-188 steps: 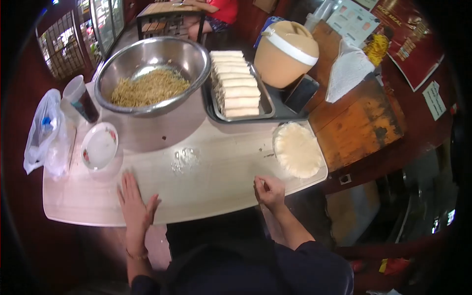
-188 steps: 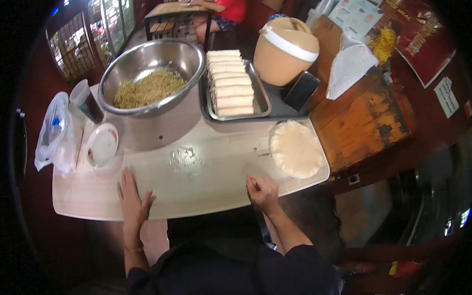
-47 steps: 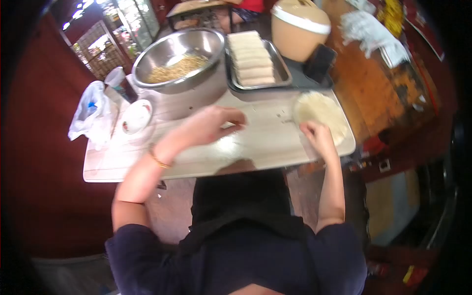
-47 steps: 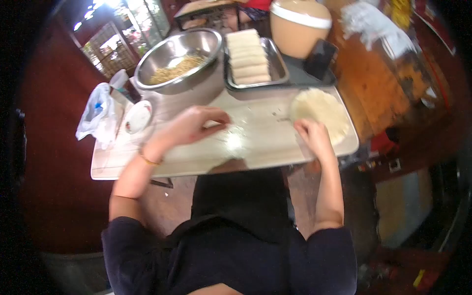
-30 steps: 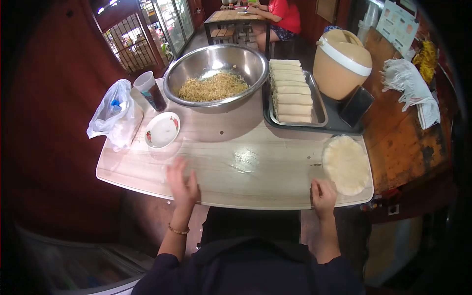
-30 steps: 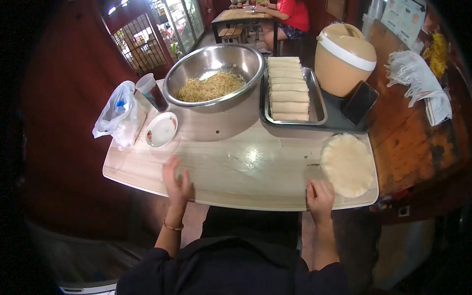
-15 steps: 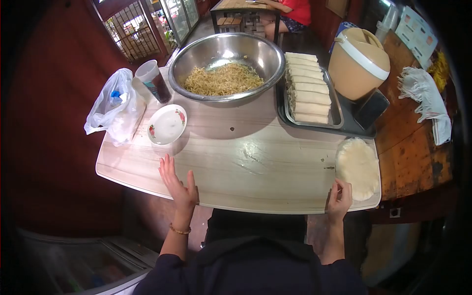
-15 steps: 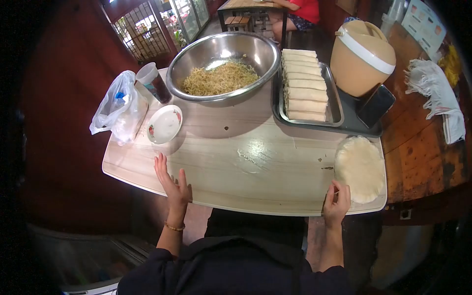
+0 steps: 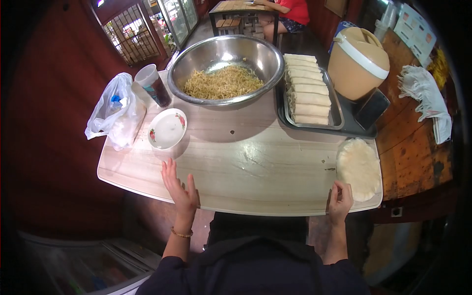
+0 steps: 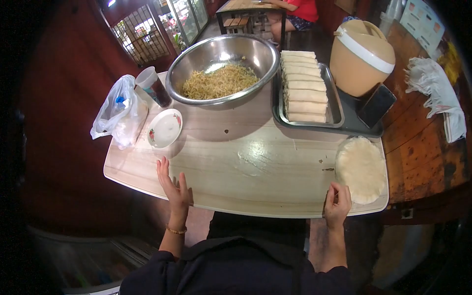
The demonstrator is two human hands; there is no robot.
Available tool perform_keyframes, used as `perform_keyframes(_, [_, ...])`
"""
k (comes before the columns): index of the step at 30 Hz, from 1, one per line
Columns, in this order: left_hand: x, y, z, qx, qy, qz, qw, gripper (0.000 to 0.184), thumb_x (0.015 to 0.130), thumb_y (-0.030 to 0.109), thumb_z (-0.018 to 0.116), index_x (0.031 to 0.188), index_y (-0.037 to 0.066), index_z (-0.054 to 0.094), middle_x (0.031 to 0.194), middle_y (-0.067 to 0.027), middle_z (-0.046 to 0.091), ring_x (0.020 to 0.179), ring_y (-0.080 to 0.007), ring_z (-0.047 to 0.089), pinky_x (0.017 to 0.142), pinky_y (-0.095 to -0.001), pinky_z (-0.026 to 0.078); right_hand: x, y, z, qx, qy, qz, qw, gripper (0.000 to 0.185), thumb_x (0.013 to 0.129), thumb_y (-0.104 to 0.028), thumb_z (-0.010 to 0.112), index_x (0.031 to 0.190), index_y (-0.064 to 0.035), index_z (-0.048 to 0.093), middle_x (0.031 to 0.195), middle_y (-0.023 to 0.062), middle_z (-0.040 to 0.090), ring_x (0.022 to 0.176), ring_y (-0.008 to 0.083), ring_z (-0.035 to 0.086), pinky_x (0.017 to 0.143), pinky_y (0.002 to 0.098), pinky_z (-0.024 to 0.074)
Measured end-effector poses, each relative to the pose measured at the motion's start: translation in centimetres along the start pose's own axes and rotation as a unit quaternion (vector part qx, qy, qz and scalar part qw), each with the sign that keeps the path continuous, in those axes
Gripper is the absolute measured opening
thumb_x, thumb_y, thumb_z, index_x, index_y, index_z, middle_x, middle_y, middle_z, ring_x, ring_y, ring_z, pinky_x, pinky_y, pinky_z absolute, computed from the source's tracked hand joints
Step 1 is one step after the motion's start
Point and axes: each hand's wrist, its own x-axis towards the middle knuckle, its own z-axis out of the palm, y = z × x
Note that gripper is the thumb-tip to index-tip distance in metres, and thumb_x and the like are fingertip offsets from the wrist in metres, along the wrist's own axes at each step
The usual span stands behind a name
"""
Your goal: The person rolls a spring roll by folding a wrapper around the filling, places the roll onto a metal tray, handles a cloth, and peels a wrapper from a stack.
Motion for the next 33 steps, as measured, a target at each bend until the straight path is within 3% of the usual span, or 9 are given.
perform_keyframes(4, [0.1,-0.2,0.1,0.013,-0.01,0.027,1.0,0.058,0.091,0.007,0.059,0.143,-0.006,0.036,0.149,-0.0238,0.039,0.143,-0.0454,0.025,0.116,-0.0569,0.017,-0.3,0.4,-0.2,-0.008,-0.009,-0.014,1.0,0.008,0.087,0.005,0.063,0.094,0.0017,0.065,0.077,0.0113,0.057,0.063,0.0208,0.056,0.053,0.0294,0.0451])
perform_keyframes(6, [0.1,0.1,0.1,0.019,-0.002,0.027,0.999,0.055,0.093,0.004,0.054,0.144,-0.005,0.036,0.15,-0.0217,0.038,0.144,-0.0427,0.025,0.117,-0.0518,0.019,-0.3,-0.2,-0.2,-0.008,-0.006,-0.027,1.0,0.008,0.087,0.005,0.062,0.094,0.0018,0.064,0.077,0.0118,0.058,0.063,0.0214,0.057,0.054,0.0299,0.0458])
perform_keyframes(19, [0.1,0.6,0.2,0.013,-0.02,0.012,1.0,0.057,0.093,0.006,0.054,0.145,-0.006,0.034,0.152,-0.0248,0.035,0.145,-0.0462,0.021,0.117,-0.0511,0.02,-1.4,1.0,-0.8,0.049,0.046,-0.012,0.998,0.009,0.087,0.004,0.064,0.095,0.0019,0.066,0.074,0.0104,0.057,0.061,0.0178,0.054,0.052,0.0292,0.0427])
perform_keyframes(24, [0.3,1.2,0.1,0.037,-0.023,0.016,0.999,0.053,0.096,0.007,0.049,0.145,-0.007,0.035,0.152,-0.0253,0.035,0.145,-0.0449,0.023,0.118,-0.0504,0.019,-1.8,2.0,-0.9,0.055,0.037,0.016,0.998,0.006,0.085,0.002,0.067,0.091,0.0005,0.068,0.065,0.0071,0.057,0.051,0.0158,0.049,0.049,0.0286,0.0403])
perform_keyframes(28, [0.3,1.0,0.3,0.032,-0.012,0.01,0.999,0.053,0.097,0.008,0.048,0.146,-0.007,0.034,0.152,-0.0253,0.035,0.146,-0.0434,0.023,0.118,-0.0496,0.019,-1.4,1.1,-1.2,0.056,0.019,0.006,0.998,0.007,0.084,0.002,0.068,0.091,0.0001,0.069,0.064,0.0063,0.058,0.05,0.0151,0.049,0.048,0.0282,0.0396])
perform_keyframes(30, [0.0,0.9,-0.1,0.035,-0.011,-0.002,0.999,0.053,0.096,0.007,0.048,0.146,-0.007,0.034,0.152,-0.025,0.035,0.146,-0.043,0.023,0.118,-0.0493,0.019,-1.5,1.3,-0.7,0.065,0.031,-0.023,0.997,0.01,0.083,0.004,0.068,0.092,-0.0005,0.068,0.064,0.0043,0.055,0.049,0.01,0.04,0.047,0.0267,0.0318])
perform_keyframes(33, [0.4,0.4,0.9,0.019,-0.025,0.006,0.999,0.055,0.095,0.006,0.05,0.146,-0.006,0.034,0.152,-0.0252,0.035,0.145,-0.0449,0.023,0.117,-0.0507,0.021,-1.4,1.2,-1.2,0.041,0.008,-0.047,0.998,0.01,0.083,0.004,0.067,0.092,-0.0003,0.069,0.066,0.0048,0.058,0.049,0.0101,0.04,0.047,0.0266,0.0323])
